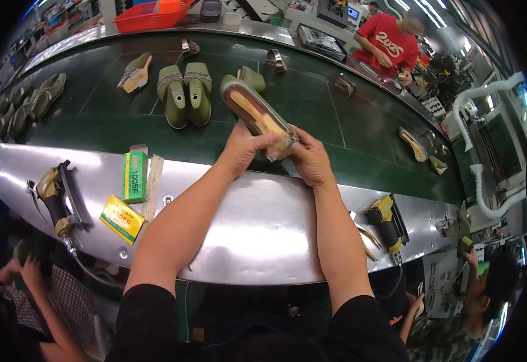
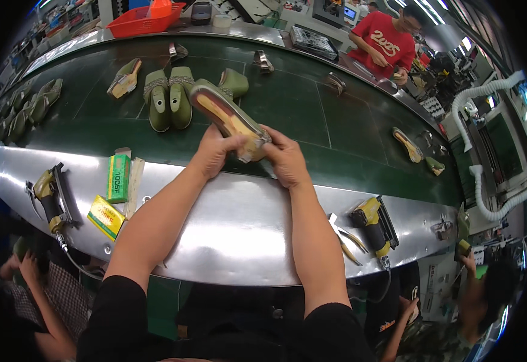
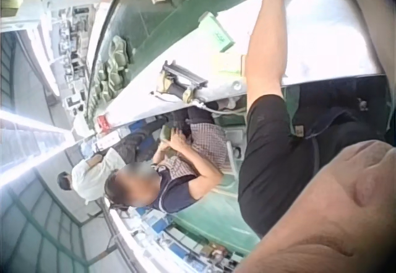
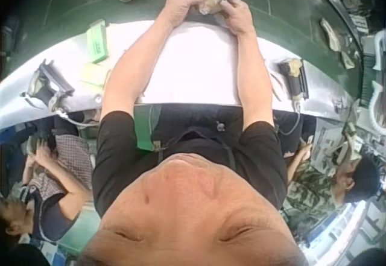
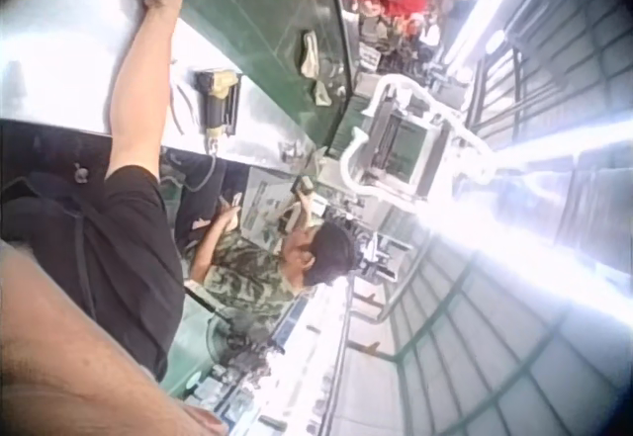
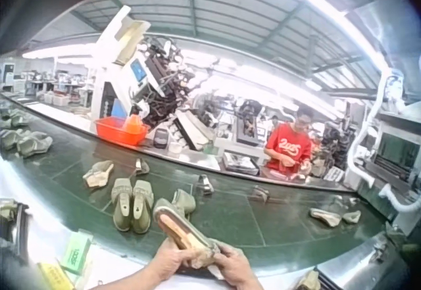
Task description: The person assembles green high-heeled shoes on a factory assembly line. They attach a metallic strap to the shoe upper using a pneumatic nail gun and pliers, then place the finished shoe on the conveyor belt. The process is repeated for multiple shoes.
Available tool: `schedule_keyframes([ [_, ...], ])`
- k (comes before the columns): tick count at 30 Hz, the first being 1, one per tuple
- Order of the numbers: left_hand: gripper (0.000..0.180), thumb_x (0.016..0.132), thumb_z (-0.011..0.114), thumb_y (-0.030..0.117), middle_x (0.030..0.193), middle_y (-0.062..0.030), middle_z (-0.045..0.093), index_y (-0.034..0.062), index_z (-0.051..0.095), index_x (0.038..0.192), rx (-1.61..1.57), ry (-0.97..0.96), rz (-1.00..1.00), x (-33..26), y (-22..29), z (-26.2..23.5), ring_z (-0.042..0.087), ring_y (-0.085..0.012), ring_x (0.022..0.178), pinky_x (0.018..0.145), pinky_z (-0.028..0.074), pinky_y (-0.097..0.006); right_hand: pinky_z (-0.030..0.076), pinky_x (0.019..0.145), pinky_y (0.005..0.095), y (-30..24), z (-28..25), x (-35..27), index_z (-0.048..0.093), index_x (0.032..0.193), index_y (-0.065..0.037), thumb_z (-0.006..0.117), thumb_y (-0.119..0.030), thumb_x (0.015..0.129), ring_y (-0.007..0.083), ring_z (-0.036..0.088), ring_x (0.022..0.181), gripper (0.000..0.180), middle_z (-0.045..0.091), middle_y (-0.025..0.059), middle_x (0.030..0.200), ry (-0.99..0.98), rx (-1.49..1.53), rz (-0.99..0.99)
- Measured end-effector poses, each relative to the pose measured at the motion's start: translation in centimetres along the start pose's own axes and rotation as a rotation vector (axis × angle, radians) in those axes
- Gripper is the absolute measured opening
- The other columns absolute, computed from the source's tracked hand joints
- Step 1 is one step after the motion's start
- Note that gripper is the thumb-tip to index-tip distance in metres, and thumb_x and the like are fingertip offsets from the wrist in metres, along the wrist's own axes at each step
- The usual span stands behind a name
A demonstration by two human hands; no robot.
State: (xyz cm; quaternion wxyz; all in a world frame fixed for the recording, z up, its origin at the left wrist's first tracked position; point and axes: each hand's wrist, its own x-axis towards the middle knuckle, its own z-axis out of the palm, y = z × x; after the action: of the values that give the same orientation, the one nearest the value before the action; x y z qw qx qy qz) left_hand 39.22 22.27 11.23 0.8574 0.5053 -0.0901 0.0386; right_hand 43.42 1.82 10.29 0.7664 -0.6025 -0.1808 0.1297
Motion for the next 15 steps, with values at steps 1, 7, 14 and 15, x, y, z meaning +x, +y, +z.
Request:
schedule_keyframes([
  [1, 0.080, 0.080, 0.089, 0.020, 0.133, -0.0114, 0.060, 0.0014, 0.045, 0.143, 0.082, 0.039, 0.042, -0.6, 0.4, 0.9, 0.062, -0.0245, 0.122, 0.103, 0.052, -0.036, 0.049, 0.107, 0.0348, 0.1, -1.9, -0.2, 0.061, 0.143, 0.000, 0.073, -0.022, 0.098, 0.0201, 0.062, 0.123, 0.052, 0.068, 0.0090, 0.134, -0.030, 0.049, 0.010],
  [7, 0.069, 0.076, 0.079, 0.004, 0.128, -0.0133, 0.063, 0.0094, 0.050, 0.138, 1.036, 0.069, 0.744, 0.5, -0.9, 0.2, 0.062, -0.0317, 0.122, 0.110, 0.046, -0.047, 0.056, 0.098, 0.0630, -4.4, 0.9, -4.2, 0.046, 0.155, -0.008, 0.056, -0.058, 0.103, 0.0340, 0.056, 0.135, 0.073, 0.056, 0.0132, 0.151, -0.042, 0.279, 0.120],
  [14, 0.043, 0.095, 0.056, 0.012, 0.133, -0.0087, 0.061, 0.0122, 0.052, 0.138, 1.430, -0.172, 0.971, 0.0, -0.7, 1.1, 0.056, -0.0289, 0.130, 0.119, 0.034, -0.052, 0.061, 0.094, 0.0501, -5.5, 3.0, -8.3, 0.044, 0.150, 0.004, 0.077, -0.041, 0.085, 0.0330, 0.068, 0.116, 0.085, 0.063, 0.0208, 0.133, -0.037, 0.050, 0.184],
  [15, 0.043, 0.095, 0.055, 0.011, 0.134, -0.0081, 0.060, 0.0122, 0.052, 0.138, 1.454, -0.139, 0.986, 0.0, -0.6, 1.1, 0.055, -0.0285, 0.132, 0.120, 0.032, -0.053, 0.060, 0.095, 0.0468, -5.1, 3.3, -8.5, 0.045, 0.150, 0.004, 0.078, -0.039, 0.084, 0.0320, 0.068, 0.115, 0.085, 0.063, 0.0196, 0.131, -0.010, 0.032, 0.147],
])
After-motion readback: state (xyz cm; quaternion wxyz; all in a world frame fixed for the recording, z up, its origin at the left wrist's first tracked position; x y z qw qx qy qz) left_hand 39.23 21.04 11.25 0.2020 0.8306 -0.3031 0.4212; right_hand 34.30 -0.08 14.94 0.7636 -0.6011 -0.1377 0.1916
